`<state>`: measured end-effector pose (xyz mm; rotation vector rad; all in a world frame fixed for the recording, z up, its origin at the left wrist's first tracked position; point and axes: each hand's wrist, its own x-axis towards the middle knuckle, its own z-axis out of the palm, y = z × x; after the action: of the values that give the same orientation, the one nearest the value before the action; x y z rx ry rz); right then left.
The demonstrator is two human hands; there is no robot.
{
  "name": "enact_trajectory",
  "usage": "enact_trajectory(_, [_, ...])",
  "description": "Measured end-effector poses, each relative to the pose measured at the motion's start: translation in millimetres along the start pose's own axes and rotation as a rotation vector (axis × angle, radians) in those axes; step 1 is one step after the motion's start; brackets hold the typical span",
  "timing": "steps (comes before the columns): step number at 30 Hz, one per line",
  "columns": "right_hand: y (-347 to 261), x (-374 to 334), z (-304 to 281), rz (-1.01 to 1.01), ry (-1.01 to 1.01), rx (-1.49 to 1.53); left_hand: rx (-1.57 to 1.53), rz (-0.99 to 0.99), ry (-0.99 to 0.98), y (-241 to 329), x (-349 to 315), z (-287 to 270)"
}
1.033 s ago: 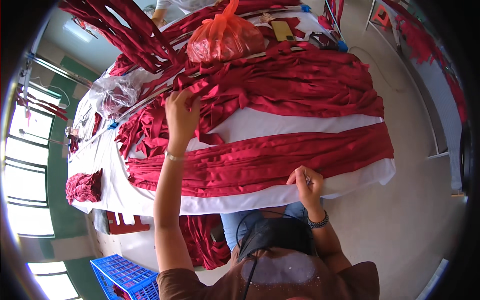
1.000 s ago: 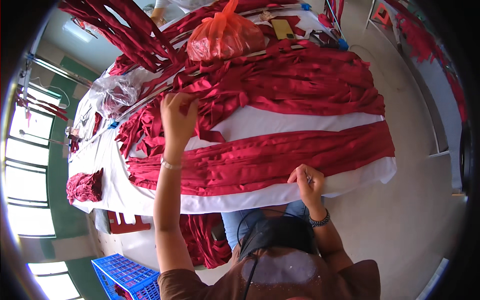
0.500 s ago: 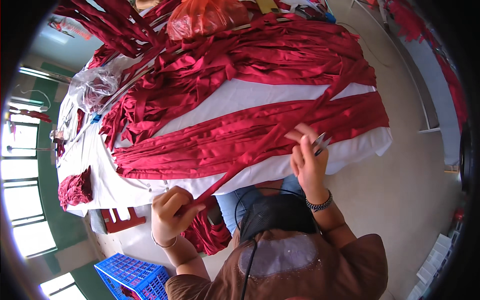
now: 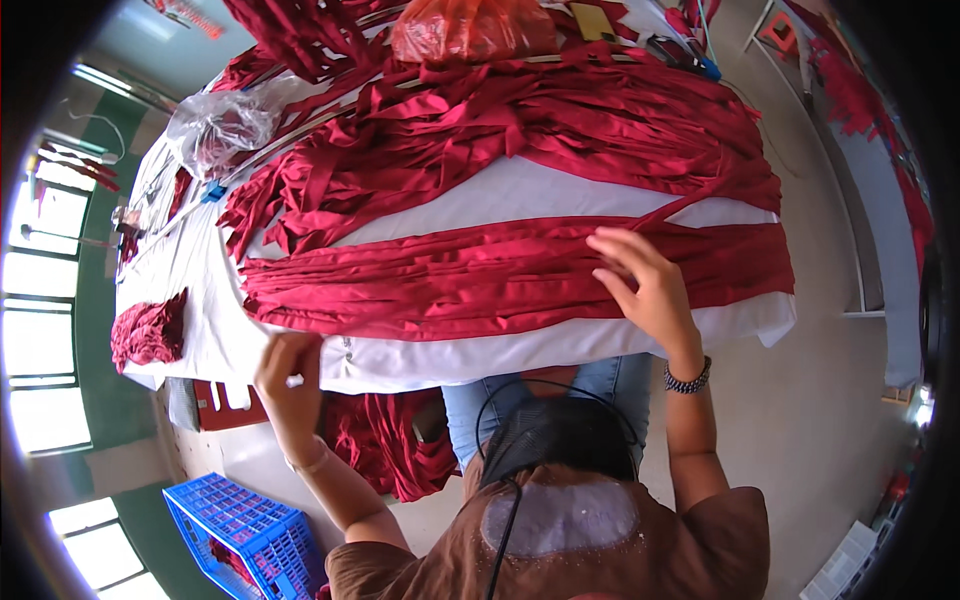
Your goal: Trimming excess threads and sorting red fabric strips using thread snips in a workshop environment.
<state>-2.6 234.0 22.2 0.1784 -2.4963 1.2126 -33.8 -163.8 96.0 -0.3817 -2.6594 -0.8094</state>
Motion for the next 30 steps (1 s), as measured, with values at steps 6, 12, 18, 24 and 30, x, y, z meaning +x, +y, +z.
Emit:
enact_trajectory(6, [13.8,47.7,-6.6,-0.163,-0.040,-0.100,0.221,0.195,0.138,-60.9,87.9,16.2])
enact_trajectory(12, [36.8,118.0,9.0,-0.240,-0.086,-0.284,0.351,0.217,-0.079,-199.8,136.6,34.8])
enact_trajectory(18, [44.6,150.6,52.3,-0.328,-0.192,-0.243,0.744,-0.195,-0.126,-218.7,148.5,52.9])
enact_trajectory(24, [-8.3,176.9,127.7,-0.417,-0.277,-0.131,0.297,-0.083,0.314,-143.2,170.9,86.5])
enact_trajectory(30, [-14.1,204.3,194.3,-0.344,-0.312,-0.047,-0.224,0.415,0.271,-107.0,163.9,134.5])
